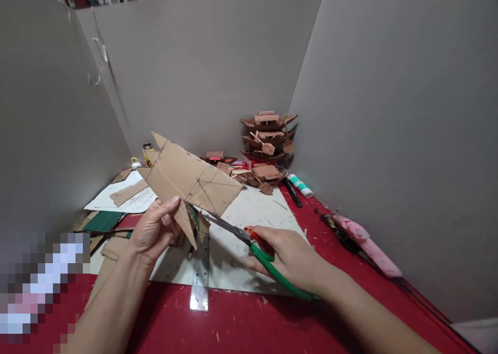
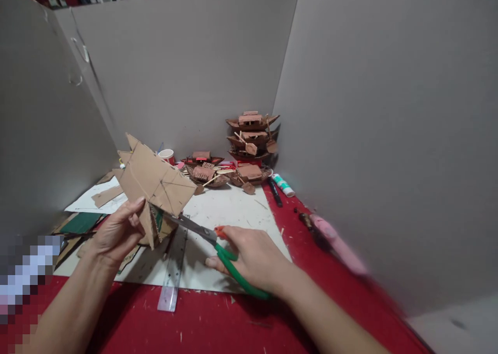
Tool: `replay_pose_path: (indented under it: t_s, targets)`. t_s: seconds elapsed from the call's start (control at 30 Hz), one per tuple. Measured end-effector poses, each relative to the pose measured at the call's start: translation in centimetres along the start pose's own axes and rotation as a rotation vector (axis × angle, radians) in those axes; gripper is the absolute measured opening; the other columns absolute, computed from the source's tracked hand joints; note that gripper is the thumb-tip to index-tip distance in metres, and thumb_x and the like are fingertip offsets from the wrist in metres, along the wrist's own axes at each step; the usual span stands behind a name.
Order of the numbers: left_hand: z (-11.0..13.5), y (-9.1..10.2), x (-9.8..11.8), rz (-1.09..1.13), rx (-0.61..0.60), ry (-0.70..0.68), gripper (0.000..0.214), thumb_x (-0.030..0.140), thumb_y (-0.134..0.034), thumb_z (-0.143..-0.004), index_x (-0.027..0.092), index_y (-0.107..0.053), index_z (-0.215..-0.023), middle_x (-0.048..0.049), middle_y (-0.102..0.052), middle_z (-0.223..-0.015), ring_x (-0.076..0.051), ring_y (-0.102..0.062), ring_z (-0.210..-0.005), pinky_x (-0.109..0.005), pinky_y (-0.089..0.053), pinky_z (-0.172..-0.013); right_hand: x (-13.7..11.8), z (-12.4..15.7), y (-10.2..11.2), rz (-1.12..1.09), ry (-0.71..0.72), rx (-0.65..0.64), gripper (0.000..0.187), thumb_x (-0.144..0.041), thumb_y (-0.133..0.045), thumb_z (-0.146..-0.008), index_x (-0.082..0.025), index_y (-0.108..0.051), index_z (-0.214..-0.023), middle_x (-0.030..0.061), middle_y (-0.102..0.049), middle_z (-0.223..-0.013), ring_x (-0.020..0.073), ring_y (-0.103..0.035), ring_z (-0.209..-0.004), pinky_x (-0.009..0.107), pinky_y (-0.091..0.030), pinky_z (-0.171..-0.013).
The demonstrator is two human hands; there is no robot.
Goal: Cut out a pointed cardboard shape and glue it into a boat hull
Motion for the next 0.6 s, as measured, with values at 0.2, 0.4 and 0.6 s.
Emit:
replay_pose_path:
  t_s: [0.2, 0.4, 0.6]
  targets:
    - [-0.2, 0.5, -0.2, -0.051, -0.065, 0.049, 0.018, 0.017, -0.079, -0.061, 0.012, -0.07, -0.076, -0.0031, -0.07, -0.061, -0.013, -0.063, -0.049, -0.022, -0.053, -0.051, -0.4, 0.2, -0.6, -0.079, 0.027, -0.029, 0.037, -0.057, -0.057, -0.083, -0.019, -0.055, -0.081, 0.0005, -0.059, -0.07, 0.0149, -0.05, -0.062, 0.025, -0.034, -0.059]
    - [-0.2, 0.5, -0.7, -0.121, -0.131, 0.094, 0.017, 0.017, -0.081, -0.06, 0.014, -0.065, -0.055, -0.0038, -0.066, -0.054, -0.015, -0.062, -0.05, -0.026, -0.051, -0.055, -0.4, 0.0, -1.3, -0.143, 0.011, -0.07, 0.037, -0.055, -0.058, -0.081, -0.019, -0.053, -0.076, -0.0019, -0.052, -0.065, 0.0129, -0.044, -0.059, 0.023, -0.034, -0.056]
    - [0.0, 0.4, -0.7, -0.147, -0.193, 0.124, 0.013, 0.02, -0.08, -0.063, 0.012, -0.071, -0.068, -0.0048, -0.069, -0.06, -0.015, -0.063, -0.053, -0.025, -0.05, -0.055, 0.1, 0.0, -1.7, -0.223, 0.035, -0.053, 0.039, -0.056, -0.059, -0.08, -0.018, -0.055, -0.071, -0.0049, -0.043, -0.059, 0.0104, -0.038, -0.055, 0.022, -0.035, -0.055]
Point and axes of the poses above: each hand's wrist, its own z-axis away from the middle knuckle, its own y-axis out of the back of the hand, x = y × z, the point moved 4 cm from there along -z, towards the middle knuckle
